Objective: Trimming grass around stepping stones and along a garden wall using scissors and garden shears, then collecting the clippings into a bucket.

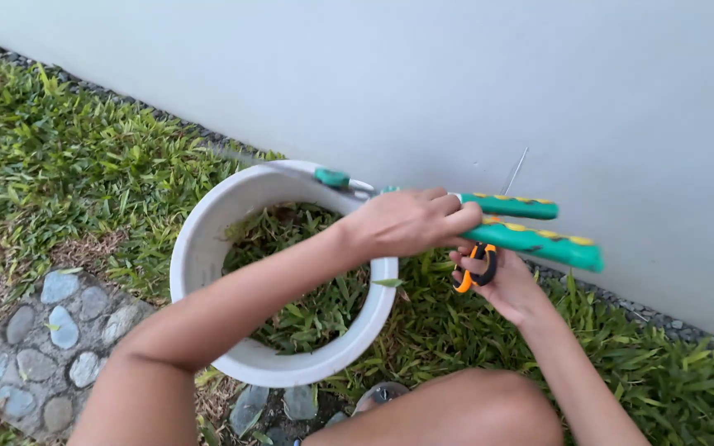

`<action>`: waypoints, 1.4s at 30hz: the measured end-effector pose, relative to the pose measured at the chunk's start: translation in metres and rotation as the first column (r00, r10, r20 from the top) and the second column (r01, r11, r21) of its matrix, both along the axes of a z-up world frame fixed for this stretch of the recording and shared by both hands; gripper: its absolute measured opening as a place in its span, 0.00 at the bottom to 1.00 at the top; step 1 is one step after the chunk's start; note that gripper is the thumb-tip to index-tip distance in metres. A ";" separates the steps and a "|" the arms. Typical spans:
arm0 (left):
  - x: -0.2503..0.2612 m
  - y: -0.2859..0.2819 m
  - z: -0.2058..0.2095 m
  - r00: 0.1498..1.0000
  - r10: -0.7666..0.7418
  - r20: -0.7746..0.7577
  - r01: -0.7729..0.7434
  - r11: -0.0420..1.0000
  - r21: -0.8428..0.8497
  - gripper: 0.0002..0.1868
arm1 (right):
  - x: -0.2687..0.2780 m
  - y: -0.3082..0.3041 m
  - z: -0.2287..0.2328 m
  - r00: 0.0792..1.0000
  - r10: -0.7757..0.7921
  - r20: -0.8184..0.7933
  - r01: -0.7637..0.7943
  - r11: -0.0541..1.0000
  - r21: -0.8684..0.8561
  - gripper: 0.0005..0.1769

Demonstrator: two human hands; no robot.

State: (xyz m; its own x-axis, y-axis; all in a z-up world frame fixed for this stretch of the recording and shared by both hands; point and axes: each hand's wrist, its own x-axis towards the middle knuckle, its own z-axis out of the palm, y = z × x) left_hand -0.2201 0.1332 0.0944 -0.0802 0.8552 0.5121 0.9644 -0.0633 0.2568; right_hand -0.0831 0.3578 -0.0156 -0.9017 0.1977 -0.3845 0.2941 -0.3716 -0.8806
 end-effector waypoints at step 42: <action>0.086 -0.036 -0.126 0.952 0.272 0.139 -0.233 0.942 -0.242 0.27 | 0.117 0.064 -0.137 0.943 0.018 0.333 -0.169 0.887 0.430 0.36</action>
